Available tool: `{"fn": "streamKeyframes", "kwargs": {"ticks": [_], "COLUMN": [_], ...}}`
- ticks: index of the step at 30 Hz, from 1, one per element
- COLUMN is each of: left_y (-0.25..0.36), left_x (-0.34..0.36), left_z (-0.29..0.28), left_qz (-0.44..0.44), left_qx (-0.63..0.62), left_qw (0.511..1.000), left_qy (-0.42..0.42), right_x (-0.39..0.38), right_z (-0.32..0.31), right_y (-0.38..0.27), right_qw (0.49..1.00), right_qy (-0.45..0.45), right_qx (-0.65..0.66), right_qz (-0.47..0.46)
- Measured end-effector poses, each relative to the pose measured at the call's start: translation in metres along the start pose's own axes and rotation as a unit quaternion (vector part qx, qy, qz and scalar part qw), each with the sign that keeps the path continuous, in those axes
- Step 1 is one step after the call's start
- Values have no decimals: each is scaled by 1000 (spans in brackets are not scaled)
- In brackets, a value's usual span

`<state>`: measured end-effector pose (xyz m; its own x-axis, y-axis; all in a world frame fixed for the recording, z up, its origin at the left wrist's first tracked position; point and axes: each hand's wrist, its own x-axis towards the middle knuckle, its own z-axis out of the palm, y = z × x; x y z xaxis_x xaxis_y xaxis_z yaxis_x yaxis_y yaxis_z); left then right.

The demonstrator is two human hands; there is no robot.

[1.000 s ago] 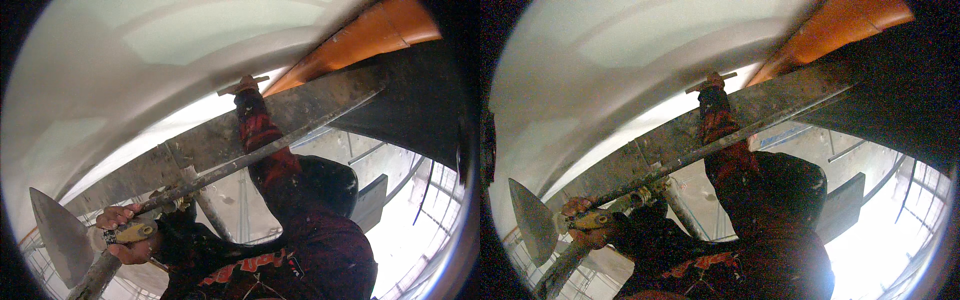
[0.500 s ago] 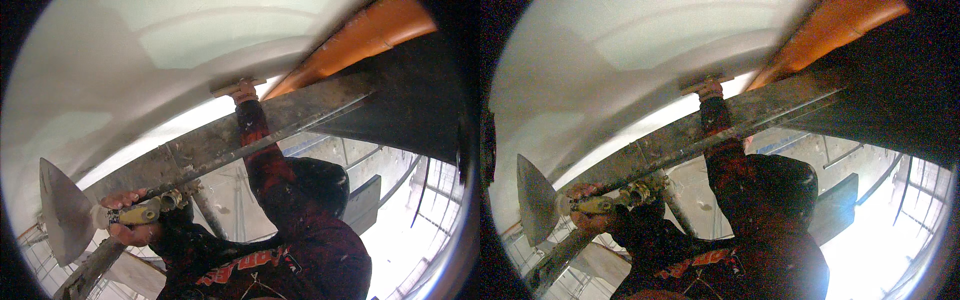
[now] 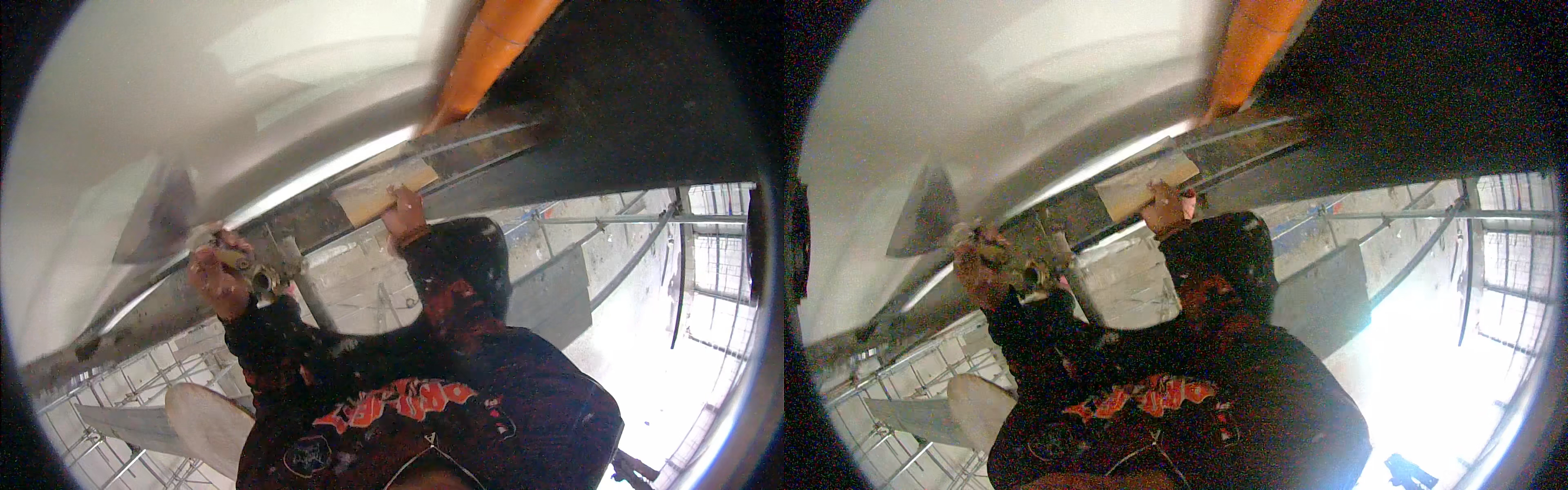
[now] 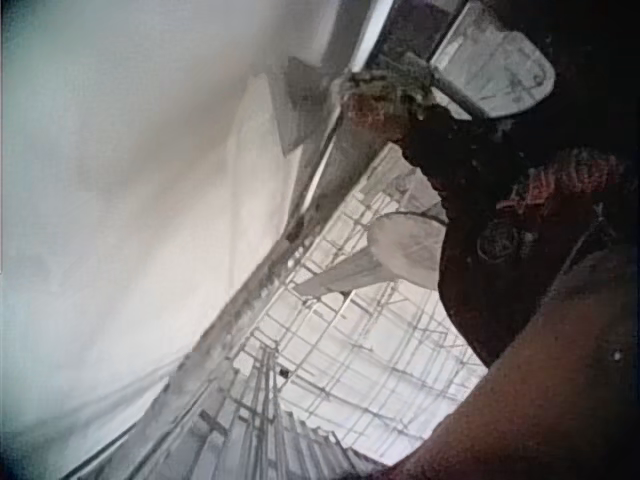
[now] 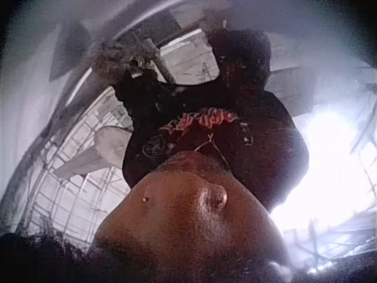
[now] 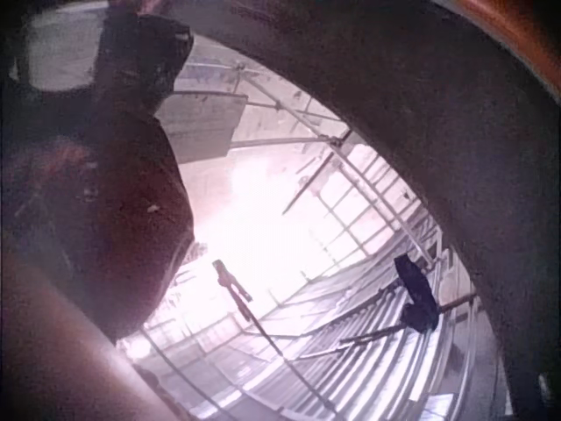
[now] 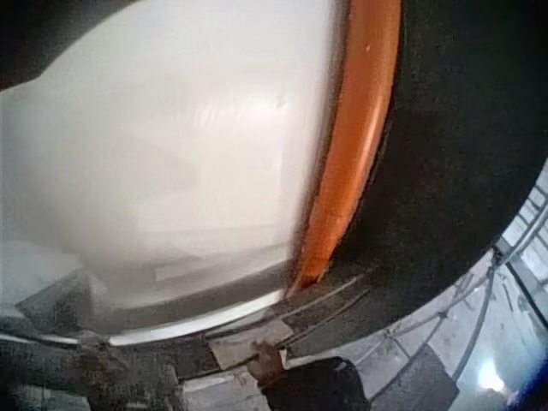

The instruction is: The person applies a white plaster-like substance to a curved ceiling surface using a trowel and a wooden float. They repeatedly scoop material from the trowel and smooth it onto the ceiling, working along a metal beam and an orange pipe. The person occasionally wipes the tools with a white cloth.

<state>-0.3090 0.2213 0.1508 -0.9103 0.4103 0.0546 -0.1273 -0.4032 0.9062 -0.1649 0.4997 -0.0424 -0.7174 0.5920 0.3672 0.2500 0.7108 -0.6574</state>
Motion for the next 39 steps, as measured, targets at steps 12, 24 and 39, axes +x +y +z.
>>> {"fn": "streamKeyframes", "kwargs": {"ticks": [12, 24, 39], "left_y": [7, 72, 46], "left_x": [-121, -172, -181], "left_z": [33, 92, 103], "left_qz": [-92, -166, 376], "left_qx": [431, 416, 515], "left_qw": [844, 813, 757], "left_qy": [-306, -371, -145], "right_x": [-106, -57, -130], "right_z": [-225, -280, -273], "right_y": [-87, -124, -193], "right_qw": [769, 889, 506], "right_qy": [-21, -231, -156], "right_qx": [639, 58, 717], "right_qz": [-16, -390, 454]}}
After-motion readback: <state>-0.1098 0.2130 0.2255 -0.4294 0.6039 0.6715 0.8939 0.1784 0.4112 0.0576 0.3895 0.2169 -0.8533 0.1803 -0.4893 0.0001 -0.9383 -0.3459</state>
